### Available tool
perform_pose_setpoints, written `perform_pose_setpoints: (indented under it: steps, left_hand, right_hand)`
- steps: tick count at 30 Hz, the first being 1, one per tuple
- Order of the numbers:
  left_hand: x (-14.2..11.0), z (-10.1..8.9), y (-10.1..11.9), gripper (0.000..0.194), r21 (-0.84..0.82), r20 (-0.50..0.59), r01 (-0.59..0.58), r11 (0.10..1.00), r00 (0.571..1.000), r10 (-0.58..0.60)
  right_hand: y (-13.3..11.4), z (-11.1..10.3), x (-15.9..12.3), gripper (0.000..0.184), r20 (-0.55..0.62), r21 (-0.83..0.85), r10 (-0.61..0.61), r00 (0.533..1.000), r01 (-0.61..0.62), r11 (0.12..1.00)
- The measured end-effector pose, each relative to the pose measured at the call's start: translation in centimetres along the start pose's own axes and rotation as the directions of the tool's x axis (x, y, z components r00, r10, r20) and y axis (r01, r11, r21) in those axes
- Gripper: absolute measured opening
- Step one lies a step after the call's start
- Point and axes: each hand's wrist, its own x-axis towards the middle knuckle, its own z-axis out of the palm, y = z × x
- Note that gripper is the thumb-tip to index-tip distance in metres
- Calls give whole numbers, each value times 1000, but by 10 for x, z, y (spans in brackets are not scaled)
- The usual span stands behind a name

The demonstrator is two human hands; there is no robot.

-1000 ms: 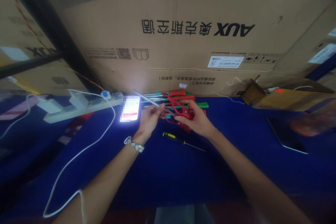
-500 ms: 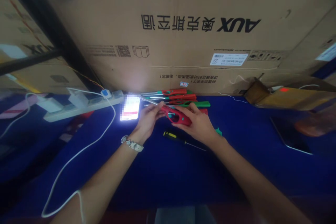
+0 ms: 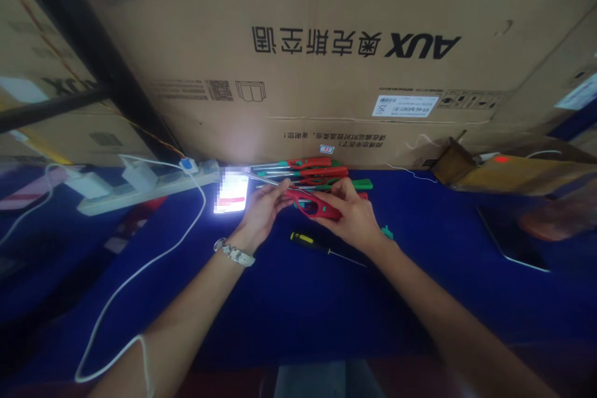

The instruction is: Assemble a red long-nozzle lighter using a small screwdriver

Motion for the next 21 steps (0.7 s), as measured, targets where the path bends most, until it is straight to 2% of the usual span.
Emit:
perform_pose_setpoints:
  steps: [5, 10, 16, 21]
  left_hand:
    - [-1, 3, 1, 18, 11, 5, 16, 1000, 1000, -16]
    - [-2, 3, 1, 16, -6, 7, 45, 999, 999, -45]
    - [-1, 3, -3, 19, -23, 35, 56, 998, 998, -55]
    - [-2, 2, -3, 16, -5, 54, 54, 999, 997, -53]
  right_hand:
    - [-2, 6, 1, 54, -35, -81, 62, 997, -65, 995]
    - [-2, 9, 3, 57, -40, -127, -9, 999, 4, 992]
    - [0, 14, 3, 62, -3, -140, -30, 1000, 29, 990]
    - [-2, 17, 5, 78, 88, -165, 75, 993, -60, 984]
